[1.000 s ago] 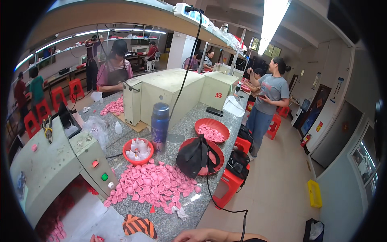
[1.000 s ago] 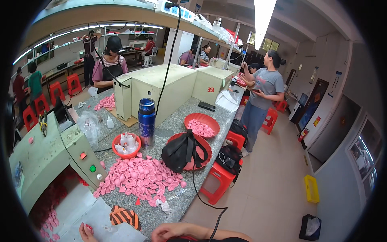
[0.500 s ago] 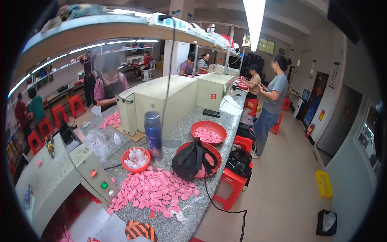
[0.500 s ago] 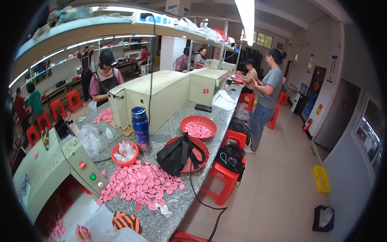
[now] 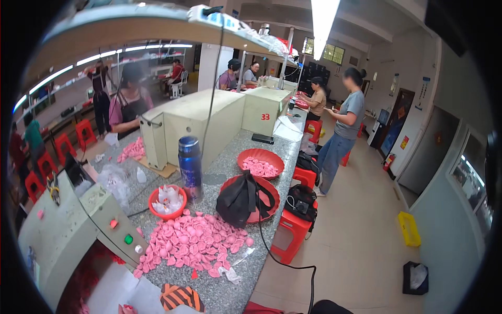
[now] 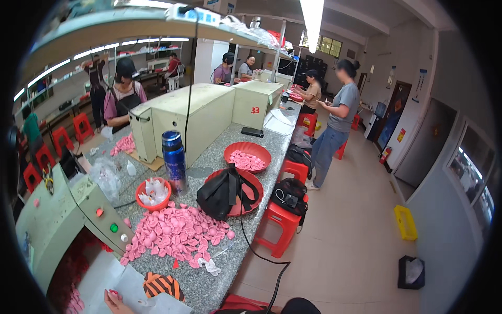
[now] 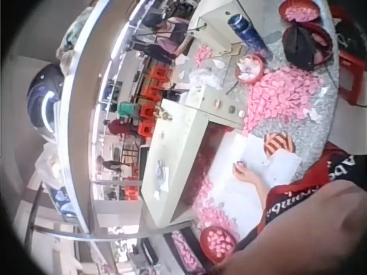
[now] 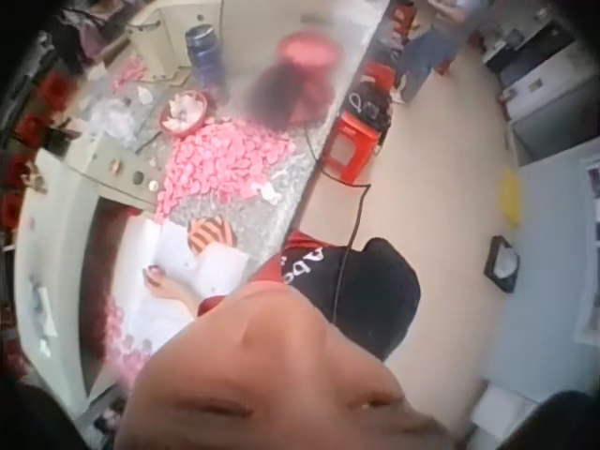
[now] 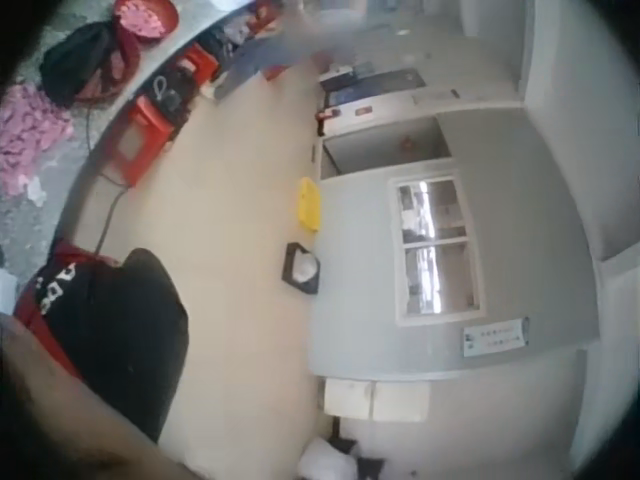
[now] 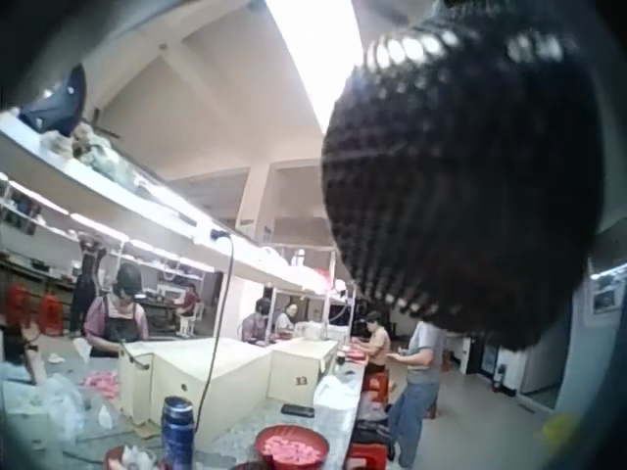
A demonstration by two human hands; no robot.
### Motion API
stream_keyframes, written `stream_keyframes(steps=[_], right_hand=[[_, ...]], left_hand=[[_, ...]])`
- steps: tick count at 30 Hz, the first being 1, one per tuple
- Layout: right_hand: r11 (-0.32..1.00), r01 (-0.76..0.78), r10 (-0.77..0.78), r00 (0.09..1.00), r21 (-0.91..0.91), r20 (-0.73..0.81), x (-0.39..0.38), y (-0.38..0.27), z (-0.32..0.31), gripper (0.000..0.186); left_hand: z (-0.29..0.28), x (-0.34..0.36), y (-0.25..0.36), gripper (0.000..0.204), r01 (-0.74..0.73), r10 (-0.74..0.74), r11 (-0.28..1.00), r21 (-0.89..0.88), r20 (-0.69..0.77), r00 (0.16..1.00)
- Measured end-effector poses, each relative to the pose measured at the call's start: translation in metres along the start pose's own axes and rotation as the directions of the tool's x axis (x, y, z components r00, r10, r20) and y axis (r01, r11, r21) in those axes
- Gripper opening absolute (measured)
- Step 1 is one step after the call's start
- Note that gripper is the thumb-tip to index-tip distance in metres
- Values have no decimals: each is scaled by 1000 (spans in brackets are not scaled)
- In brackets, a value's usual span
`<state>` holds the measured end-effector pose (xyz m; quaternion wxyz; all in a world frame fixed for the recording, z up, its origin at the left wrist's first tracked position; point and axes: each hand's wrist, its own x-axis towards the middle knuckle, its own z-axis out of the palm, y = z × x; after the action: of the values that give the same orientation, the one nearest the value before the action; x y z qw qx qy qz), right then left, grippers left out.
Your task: The person applies glue from a bottle onto toy parts, attaches the pieces together by hand, and uses a pin to clear the glue nozzle.
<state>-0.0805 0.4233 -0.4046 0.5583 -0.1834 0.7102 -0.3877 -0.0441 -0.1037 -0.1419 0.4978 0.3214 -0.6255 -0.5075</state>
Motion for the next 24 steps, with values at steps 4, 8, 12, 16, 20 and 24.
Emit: stream_keyframes(steps=[4, 8, 12, 16, 20, 24], right_hand=[[979, -119, 124, 992, -168, 21, -30, 4, -6, 23], [935, -130, 166, 983, -331, 84, -20, -9, 8, 23], [868, -101, 158, 984, -486, 77, -19, 17, 13, 23], [792, -77, 117, 993, -606, 26, -20, 45, 24, 24], [928, -236, 160, 951, -289, -263, -105, -71, -38, 28], [918, 12, -396, 12, -396, -918, -308, -362, -52, 11]], left_hand=[[3, -3, 19, 31, 81, -83, 996, -44, -27, 996], [6, -21, 30, 31, 158, -159, 987, 19, 105, 982], [12, -26, 36, 30, 51, -48, 997, -63, 50, 998], [6, -21, 7, 30, 90, -83, 993, -79, 79, 993], [-14, -6, 11, 30, -4, -1, 996, -91, -57, 998], [-15, 12, -10, 29, -35, 39, 986, -162, 24, 999]])
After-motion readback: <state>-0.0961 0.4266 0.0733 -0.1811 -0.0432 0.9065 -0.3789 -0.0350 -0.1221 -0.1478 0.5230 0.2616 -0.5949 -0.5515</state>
